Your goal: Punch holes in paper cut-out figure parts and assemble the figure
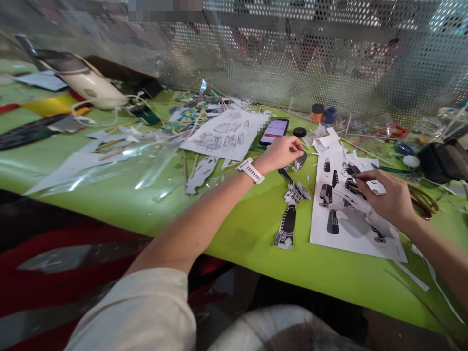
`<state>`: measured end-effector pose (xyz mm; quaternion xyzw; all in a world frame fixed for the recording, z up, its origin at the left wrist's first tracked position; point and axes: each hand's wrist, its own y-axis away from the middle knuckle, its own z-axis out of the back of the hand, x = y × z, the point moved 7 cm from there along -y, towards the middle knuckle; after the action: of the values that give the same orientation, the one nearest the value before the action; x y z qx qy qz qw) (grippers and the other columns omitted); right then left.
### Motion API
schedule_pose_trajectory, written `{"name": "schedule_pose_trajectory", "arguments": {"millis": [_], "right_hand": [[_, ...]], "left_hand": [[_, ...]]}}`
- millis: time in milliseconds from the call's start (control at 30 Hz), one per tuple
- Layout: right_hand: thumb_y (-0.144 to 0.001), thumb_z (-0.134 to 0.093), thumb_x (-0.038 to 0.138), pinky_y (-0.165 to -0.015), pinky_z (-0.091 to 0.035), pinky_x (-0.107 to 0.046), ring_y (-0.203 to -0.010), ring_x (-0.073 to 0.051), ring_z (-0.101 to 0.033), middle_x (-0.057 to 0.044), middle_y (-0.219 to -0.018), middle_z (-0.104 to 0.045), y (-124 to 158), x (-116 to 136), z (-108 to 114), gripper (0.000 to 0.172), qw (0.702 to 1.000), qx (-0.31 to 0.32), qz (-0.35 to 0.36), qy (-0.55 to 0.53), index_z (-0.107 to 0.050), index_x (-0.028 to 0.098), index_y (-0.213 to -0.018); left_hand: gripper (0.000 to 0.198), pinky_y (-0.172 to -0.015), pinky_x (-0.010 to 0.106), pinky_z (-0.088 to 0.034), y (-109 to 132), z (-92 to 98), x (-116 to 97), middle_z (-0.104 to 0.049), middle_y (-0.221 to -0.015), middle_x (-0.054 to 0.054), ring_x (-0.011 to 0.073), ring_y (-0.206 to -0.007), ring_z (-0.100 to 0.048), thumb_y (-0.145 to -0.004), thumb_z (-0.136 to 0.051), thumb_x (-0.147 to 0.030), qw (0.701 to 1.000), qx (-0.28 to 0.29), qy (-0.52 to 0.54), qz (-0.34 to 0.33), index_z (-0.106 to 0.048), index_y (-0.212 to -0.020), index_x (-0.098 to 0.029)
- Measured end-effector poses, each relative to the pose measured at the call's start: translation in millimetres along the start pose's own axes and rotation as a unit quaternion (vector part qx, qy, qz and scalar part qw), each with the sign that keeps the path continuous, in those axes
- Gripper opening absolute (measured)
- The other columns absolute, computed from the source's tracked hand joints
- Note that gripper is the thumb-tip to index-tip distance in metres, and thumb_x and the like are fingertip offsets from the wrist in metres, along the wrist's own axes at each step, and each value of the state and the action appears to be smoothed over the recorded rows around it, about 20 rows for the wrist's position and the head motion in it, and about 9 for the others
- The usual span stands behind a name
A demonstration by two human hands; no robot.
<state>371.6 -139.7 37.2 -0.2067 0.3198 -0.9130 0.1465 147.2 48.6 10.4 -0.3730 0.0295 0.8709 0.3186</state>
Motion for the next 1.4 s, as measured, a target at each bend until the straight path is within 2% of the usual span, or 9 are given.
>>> {"name": "schedule_pose_trajectory", "arguments": {"millis": [100,267,467,633,967,1100,1167,1300,1400], "right_hand": [[-0.096,-0.070,0.020,-0.073,-0.064,-0.032,-0.081,-0.022,-0.079,-0.004,-0.094,-0.083,1.0,-1.0,-0.8,0.012,1.000,0.006,0.009,-0.001,-0.076,0.025,-0.106],[-0.097,-0.069,0.020,-0.073,-0.064,-0.033,-0.080,-0.022,-0.079,-0.004,-0.095,-0.082,2.5,0.9,-3.1,0.013,1.000,0.016,0.024,-0.001,-0.076,0.026,-0.107],[-0.097,-0.068,0.020,-0.074,-0.064,-0.033,-0.080,-0.022,-0.079,-0.003,-0.094,-0.082,2.9,0.2,-5.1,0.013,0.999,0.024,0.022,0.002,-0.075,0.026,-0.107],[-0.098,-0.068,0.023,-0.074,-0.064,-0.034,-0.080,-0.022,-0.078,-0.004,-0.095,-0.082,2.9,-0.8,-6.1,0.013,0.999,0.031,0.011,0.003,-0.076,0.026,-0.108],[-0.100,-0.065,0.028,-0.073,-0.064,-0.037,-0.083,-0.025,-0.079,-0.006,-0.098,-0.083,4.4,-3.7,-10.0,0.014,0.999,0.048,-0.005,-0.002,-0.077,0.026,-0.108],[-0.100,-0.064,0.028,-0.070,-0.064,-0.037,-0.083,-0.026,-0.080,-0.008,-0.101,-0.083,5.1,-6.0,-12.9,0.018,0.998,0.063,-0.019,0.004,-0.077,0.024,-0.112],[-0.101,-0.063,0.028,-0.068,-0.063,-0.036,-0.082,-0.025,-0.080,-0.009,-0.103,-0.082,5.6,-7.9,-15.1,0.020,0.997,0.073,-0.028,0.018,-0.076,0.023,-0.114],[-0.099,-0.060,0.026,-0.070,-0.063,-0.037,-0.084,-0.025,-0.080,-0.012,-0.120,-0.078,5.8,-13.1,-13.8,0.030,0.996,0.053,-0.046,0.051,-0.071,0.023,-0.127],[-0.097,-0.060,0.024,-0.071,-0.064,-0.038,-0.081,-0.024,-0.079,-0.013,-0.135,-0.074,5.7,-17.7,-10.5,0.037,0.995,0.030,-0.062,0.077,-0.068,0.025,-0.133]], "left_hand": [[0.020,-0.085,0.038,-0.060,0.4,-9.5,8.0,-0.080,-0.107,0.013,0.0243,-0.095,-0.076,-0.093,-0.076,-0.030,0.996,0.043,-0.076,0.028,-0.070,-0.105,-0.015],[0.048,-0.098,0.047,-0.055,1.0,-14.3,11.9,-0.073,-0.129,0.021,0.0358,-0.117,-0.070,-0.086,-0.084,-0.042,0.989,0.054,-0.132,0.031,-0.069,-0.120,-0.011],[0.064,-0.106,0.045,-0.054,7.3,-25.3,-3.8,-0.067,-0.142,0.021,0.0344,-0.123,-0.069,-0.092,-0.077,-0.048,0.985,0.109,-0.130,-0.025,-0.061,-0.141,-0.010],[0.056,-0.100,0.041,-0.057,8.6,-32.5,-8.3,-0.070,-0.142,0.017,0.0306,-0.121,-0.070,-0.092,-0.076,-0.041,0.988,0.124,-0.078,-0.046,-0.062,-0.140,-0.016],[0.048,-0.097,0.043,-0.058,5.4,-23.5,-2.0,-0.076,-0.126,0.016,0.0308,-0.114,-0.073,-0.094,-0.077,-0.039,0.995,0.045,-0.063,-0.058,-0.065,-0.135,-0.018],[0.048,-0.084,0.041,-0.058,7.4,-29.3,5.2,-0.076,-0.096,0.014,0.0290,-0.089,-0.075,-0.107,-0.052,-0.035,0.988,0.085,-0.117,-0.051,-0.056,-0.150,-0.015],[0.049,-0.077,0.040,-0.056,9.0,-32.9,7.8,-0.074,-0.094,0.014,0.0267,-0.079,-0.072,-0.109,-0.040,-0.027,0.982,0.108,-0.144,-0.052,-0.054,-0.153,-0.012],[0.044,-0.087,0.043,-0.055,9.4,-28.6,6.3,-0.070,-0.114,0.020,0.0306,-0.100,-0.070,-0.105,-0.037,-0.020,0.973,0.084,-0.193,-0.095,-0.066,-0.138,-0.011],[0.038,-0.091,0.045,-0.055,8.4,-24.0,10.7,-0.068,-0.111,0.019,0.0310,-0.100,-0.070,-0.103,-0.043,-0.022,0.970,0.088,-0.205,-0.097,-0.074,-0.123,-0.013]]}}
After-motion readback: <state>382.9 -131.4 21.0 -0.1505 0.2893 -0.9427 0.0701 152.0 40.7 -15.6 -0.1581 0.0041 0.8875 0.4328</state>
